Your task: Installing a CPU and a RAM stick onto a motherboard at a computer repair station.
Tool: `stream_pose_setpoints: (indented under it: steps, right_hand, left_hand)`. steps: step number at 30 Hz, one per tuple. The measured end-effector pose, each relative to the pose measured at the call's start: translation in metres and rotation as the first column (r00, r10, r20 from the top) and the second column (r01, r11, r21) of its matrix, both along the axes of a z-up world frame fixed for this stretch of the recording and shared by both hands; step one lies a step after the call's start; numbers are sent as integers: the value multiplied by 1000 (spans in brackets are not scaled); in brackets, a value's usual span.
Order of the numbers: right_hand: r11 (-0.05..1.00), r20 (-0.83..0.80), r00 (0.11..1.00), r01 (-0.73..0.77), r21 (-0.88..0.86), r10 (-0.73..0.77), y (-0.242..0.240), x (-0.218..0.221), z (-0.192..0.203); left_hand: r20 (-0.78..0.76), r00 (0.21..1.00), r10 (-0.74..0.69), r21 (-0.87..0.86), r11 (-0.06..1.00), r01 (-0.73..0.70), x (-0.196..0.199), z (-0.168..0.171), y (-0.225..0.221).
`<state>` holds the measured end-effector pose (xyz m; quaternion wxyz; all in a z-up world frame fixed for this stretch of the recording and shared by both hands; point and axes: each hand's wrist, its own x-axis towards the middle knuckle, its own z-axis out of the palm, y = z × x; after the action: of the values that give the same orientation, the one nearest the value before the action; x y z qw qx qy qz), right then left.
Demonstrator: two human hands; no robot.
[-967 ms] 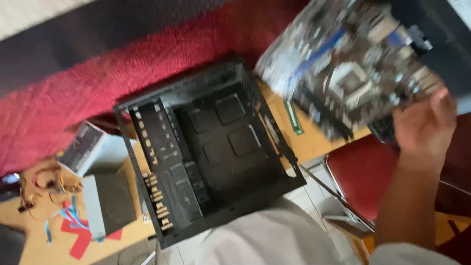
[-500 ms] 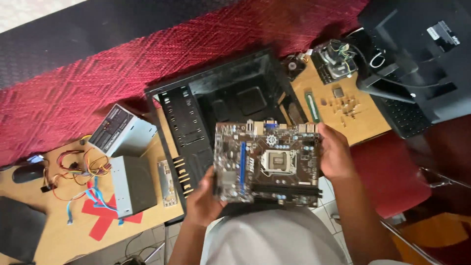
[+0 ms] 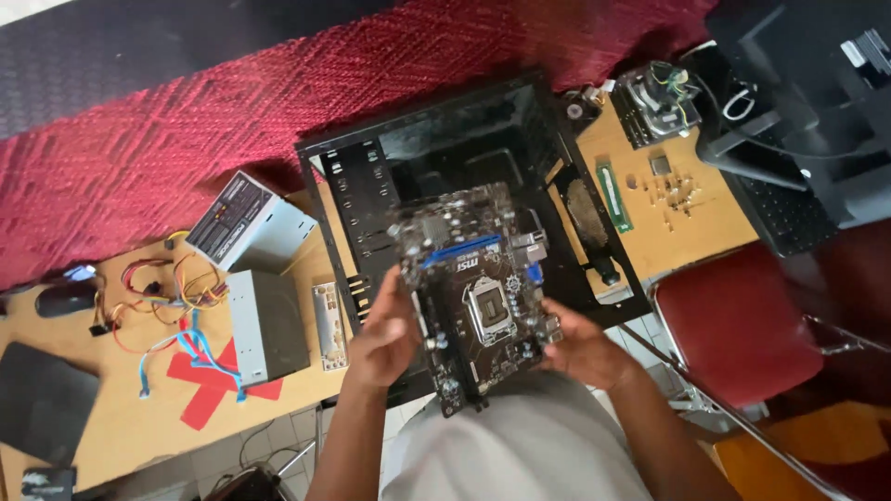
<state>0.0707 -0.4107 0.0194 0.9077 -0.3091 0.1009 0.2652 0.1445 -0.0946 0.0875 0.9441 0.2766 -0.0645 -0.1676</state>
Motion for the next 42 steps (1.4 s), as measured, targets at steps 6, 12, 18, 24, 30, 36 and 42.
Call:
stream_pose_setpoints:
  steps: [6,12,18,24,30,36,42]
  right_hand:
    - [994,27,999,-26,-104,29,5,-1,27]
    - [877,-127,979,79,-475,-157,-46,12,-21]
    - [773,-23,973,168,-611,-230,-79,36,-21]
    - [785,12,971,198,-587,-237,-55,65,8]
    - [786,-48,991,72,-614,-129,-59,77,16]
    - [764,-127,988,-13,-645,-91,-72,79,-31]
    - [779,-65,990,58,-624,-126,-75,75,-22]
  left_hand:
    - [-127,986,107,404,914,-47,-9,8,-16]
    - [-173,978,112,333,942,-49,-17,-95,-42]
    - [-169,975,145,341,937,-80,-8,-71,-84]
    - [-55,971,233,386,902,-195,6,-46,-103]
    - [-126,956,264,604,785,-137,-8,-61,-103]
    - [-196,931,309,719,691,-78,-4,-39,-103]
    - [-145,931,335,856,514,-51,4,-11,-112]
